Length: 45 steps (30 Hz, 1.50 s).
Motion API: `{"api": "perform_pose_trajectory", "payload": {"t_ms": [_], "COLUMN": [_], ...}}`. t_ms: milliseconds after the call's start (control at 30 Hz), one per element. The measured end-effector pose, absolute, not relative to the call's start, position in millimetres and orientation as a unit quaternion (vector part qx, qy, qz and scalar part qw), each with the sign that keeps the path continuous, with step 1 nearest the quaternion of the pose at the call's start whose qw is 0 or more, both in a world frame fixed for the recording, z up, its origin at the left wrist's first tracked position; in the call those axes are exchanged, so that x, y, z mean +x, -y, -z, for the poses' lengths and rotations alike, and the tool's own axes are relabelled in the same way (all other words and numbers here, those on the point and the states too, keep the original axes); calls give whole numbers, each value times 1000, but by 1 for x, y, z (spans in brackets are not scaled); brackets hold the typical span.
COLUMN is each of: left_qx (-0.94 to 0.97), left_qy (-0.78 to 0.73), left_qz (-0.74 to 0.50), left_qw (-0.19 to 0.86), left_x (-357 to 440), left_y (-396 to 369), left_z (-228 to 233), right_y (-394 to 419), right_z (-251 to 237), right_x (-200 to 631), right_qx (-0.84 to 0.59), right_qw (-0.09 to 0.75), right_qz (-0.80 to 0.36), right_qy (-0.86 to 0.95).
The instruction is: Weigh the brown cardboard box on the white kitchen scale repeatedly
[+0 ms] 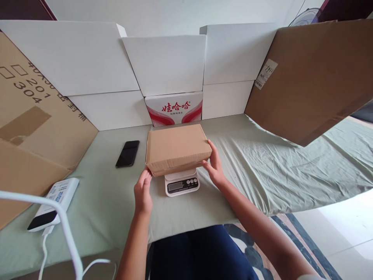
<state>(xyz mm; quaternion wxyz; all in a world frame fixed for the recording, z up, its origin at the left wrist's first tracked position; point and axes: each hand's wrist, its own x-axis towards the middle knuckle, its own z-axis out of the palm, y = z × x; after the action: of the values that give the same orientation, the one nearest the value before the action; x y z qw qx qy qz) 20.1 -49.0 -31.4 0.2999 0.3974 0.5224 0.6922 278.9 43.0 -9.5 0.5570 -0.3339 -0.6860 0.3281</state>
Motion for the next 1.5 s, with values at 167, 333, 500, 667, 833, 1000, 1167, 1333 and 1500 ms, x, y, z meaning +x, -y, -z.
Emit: {"api": "perform_pose_trajectory", "payload": {"t_ms": [167, 333, 500, 667, 833, 1000, 1167, 1333, 1500], "left_qx": [409, 412, 388, 378, 376, 380, 387, 336, 319], "left_qy": [-502, -488, -513, -518, -524, -522, -510, -520, -510], "left_qz": [-702, -701, -690, -686, -683, -683, -686, -708, -720], "left_qw": [296, 316, 332, 344, 342, 341, 345, 340, 346], "left_x": [11, -3, -6, -7, -7, -7, -10, -20, -26], "left_y": [20, -41, -78, -83, -86, -88, -88, -85, -82], "left_z": [0, -7, 23, 42, 43, 44, 45, 45, 42], "right_y": [-59, -107, -148, -155, -154, -154, -155, -157, -158], "right_z": [-14, -21, 7, 25, 26, 26, 30, 36, 40], "right_x": [274, 254, 233, 230, 231, 231, 231, 239, 242], "right_qx": [-323, -296, -323, -331, -335, -341, -344, -363, -369], "right_qw": [567, 582, 573, 581, 573, 566, 565, 584, 583], "right_qz": [-310, -323, -381, -399, -418, -425, -424, -424, -430], "right_qy": [692, 685, 650, 628, 620, 619, 619, 590, 582]}}
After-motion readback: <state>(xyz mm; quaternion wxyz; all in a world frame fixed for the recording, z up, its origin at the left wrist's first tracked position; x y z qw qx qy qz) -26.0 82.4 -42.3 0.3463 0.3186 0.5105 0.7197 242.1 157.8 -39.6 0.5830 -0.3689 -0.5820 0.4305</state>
